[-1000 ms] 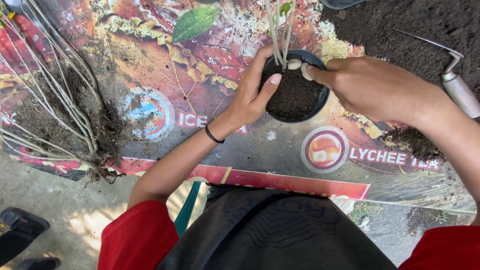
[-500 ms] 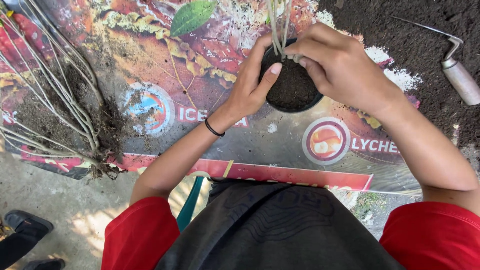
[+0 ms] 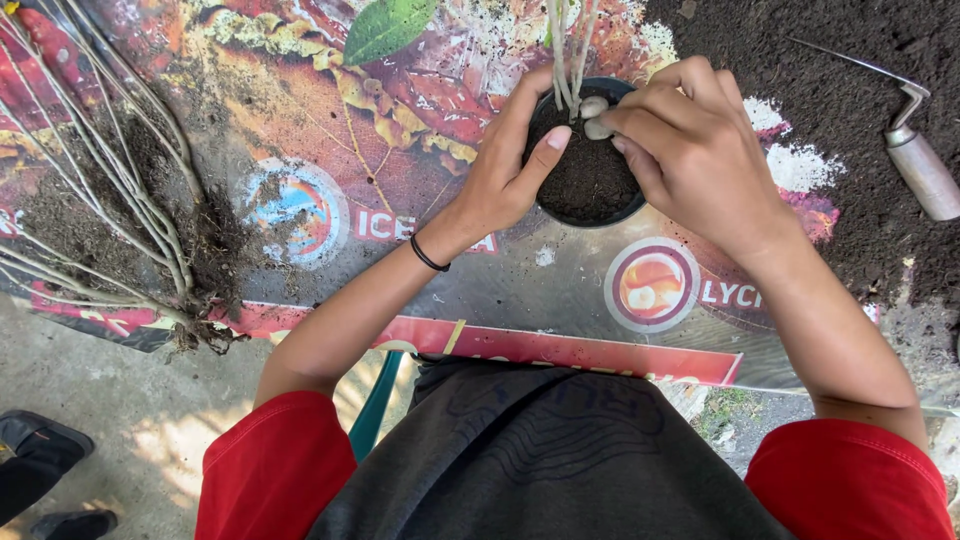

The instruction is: The recorder is seen planting a small plant into a pot using soil and then decorating the top of the soil with small white stones.

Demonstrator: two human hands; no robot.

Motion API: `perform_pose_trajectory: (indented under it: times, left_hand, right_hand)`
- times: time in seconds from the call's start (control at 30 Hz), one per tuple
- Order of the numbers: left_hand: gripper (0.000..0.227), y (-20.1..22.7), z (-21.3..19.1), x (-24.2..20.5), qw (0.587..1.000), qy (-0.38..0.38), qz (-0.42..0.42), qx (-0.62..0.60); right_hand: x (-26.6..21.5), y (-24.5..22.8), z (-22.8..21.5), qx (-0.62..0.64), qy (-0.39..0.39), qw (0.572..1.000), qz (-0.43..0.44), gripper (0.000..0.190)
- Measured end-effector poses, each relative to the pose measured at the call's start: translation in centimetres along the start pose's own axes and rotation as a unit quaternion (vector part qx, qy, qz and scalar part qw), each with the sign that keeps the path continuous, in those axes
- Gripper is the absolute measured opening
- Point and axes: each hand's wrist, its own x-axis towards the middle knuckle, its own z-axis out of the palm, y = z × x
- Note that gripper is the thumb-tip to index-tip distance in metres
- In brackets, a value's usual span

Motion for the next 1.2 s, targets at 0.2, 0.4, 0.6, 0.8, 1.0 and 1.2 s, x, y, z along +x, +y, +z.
perform_pose_trajectory:
  times: [0.2, 0.4, 0.6, 0.8, 1.0, 1.2]
  left_hand:
    - [0.05, 0.0, 0.0, 0.0, 1.0, -0.003, -0.008, -0.007]
    - [0.05, -0.1, -0.1, -0.1, 1.0, -0.003, -0.012, -0.009]
    - [0.049, 0.2, 0.0, -0.1, 1.0, 0.002, -0.006, -0.009]
    - [0.048, 0.9, -0.2, 0.3, 1.0, -0.002, -0.017, -0.019]
    - [0.045, 0.6, 0.2, 0.2, 0.999, 0.001, -0.007, -0.032]
    - [0.045, 0.8, 0.3, 0.3, 1.0, -0.009, -0.005, -0.019]
  right_hand:
    - [-1.1, 0.8, 1.9, 0.03, 0.009, 0.999, 0.036, 0.021]
    - [-1.3, -0.3, 1.4, 0.021, -0.02, 0.999, 0.045, 0.026]
    - [-1.3, -1.2, 1.9, -0.042, -0.026, 0.998, 0.024, 0.035]
    - [-0.7, -1.9, 1.6, -0.065, -0.045, 0.996, 0.032, 0.039]
    - [-1.4, -1.9, 1.0, -0.085, -0.038, 0.995, 0.023, 0.049]
    - [-6.8, 4.6, -5.1, 0.037, 0.028, 0.997, 0.065, 0.043]
